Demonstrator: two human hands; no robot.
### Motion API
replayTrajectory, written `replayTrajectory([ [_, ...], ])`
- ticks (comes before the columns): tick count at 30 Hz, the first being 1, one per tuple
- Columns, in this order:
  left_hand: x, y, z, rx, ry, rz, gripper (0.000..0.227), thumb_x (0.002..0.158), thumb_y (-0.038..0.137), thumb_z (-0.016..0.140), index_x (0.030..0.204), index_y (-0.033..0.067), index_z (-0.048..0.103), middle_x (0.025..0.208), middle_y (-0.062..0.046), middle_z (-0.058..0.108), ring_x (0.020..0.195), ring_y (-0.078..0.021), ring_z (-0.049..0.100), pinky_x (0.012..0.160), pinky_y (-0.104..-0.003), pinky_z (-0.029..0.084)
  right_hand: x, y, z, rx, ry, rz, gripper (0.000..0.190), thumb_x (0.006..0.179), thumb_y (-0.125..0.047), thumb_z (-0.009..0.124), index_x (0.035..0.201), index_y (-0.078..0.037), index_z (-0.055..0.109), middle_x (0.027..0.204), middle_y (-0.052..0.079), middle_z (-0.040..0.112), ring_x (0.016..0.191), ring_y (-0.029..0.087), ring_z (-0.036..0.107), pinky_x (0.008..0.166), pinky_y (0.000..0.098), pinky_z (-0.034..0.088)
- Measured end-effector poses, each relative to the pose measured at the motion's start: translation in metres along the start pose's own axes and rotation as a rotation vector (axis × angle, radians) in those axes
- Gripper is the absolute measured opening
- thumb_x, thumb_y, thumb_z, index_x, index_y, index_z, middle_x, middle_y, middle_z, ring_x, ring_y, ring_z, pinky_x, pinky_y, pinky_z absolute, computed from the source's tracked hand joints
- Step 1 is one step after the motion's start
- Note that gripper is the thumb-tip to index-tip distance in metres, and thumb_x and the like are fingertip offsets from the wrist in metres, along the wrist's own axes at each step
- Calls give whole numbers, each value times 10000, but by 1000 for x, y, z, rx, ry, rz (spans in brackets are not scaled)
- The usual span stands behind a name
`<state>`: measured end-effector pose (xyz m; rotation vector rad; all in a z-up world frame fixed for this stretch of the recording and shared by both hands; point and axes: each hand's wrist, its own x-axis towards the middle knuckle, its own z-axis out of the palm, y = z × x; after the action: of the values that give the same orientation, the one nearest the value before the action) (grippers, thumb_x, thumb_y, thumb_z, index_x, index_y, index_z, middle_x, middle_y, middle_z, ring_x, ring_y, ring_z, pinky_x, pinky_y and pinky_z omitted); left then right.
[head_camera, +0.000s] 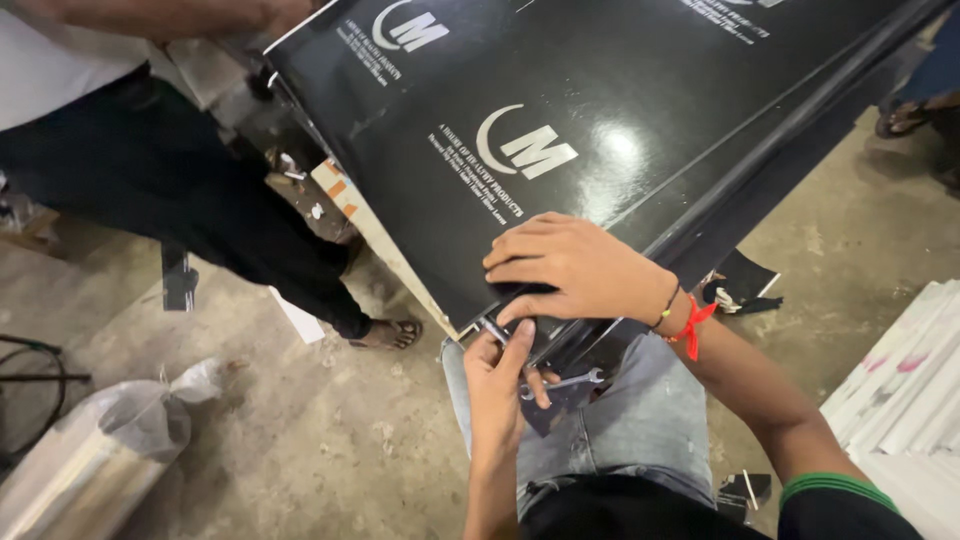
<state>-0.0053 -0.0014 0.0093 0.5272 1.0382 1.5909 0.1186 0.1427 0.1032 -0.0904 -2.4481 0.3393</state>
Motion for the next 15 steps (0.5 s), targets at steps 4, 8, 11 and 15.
replayTrajectory([
  [4, 1, -4, 0, -6, 5, 27, 215, 993, 138, 658, 1029, -74, 659, 784, -93, 689, 374, -119, 536, 413, -266, 532, -16, -1, -11, 113, 47, -33, 371, 812, -360, 852, 1000, -67, 724, 1098, 37, 706, 1070, 261, 687, 906, 387, 524],
  [8, 4, -4, -4, 66, 40, -2, 233, 987, 135, 653, 972, -97, 644, 702, -138, 692, 370, -163, 575, 344, -264, 468, -33, 7, -19, 239, 91, -8, 463, 729, -365, 913, 1026, -63, 725, 1123, 53, 715, 1042, 252, 682, 881, 371, 517],
  [11, 4, -4, -4, 82, 29, 32, 239, 973, 139, 639, 1013, -97, 629, 701, -144, 715, 331, -148, 528, 351, -269, 487, -40, 10, -15, 231, 137, 33, 474, 701, -395, 942, 994, -94, 723, 1093, 12, 725, 998, 221, 685, 854, 356, 508],
  [15, 3, -8, -7, 95, 57, 37, 245, 983, 146, 625, 1035, -92, 602, 678, -143, 687, 318, -152, 518, 329, -268, 462, -45, 15, -12, 282, 155, 55, 491, 683, -425, 947, 984, -109, 722, 1089, -4, 719, 973, 203, 678, 831, 338, 498],
])
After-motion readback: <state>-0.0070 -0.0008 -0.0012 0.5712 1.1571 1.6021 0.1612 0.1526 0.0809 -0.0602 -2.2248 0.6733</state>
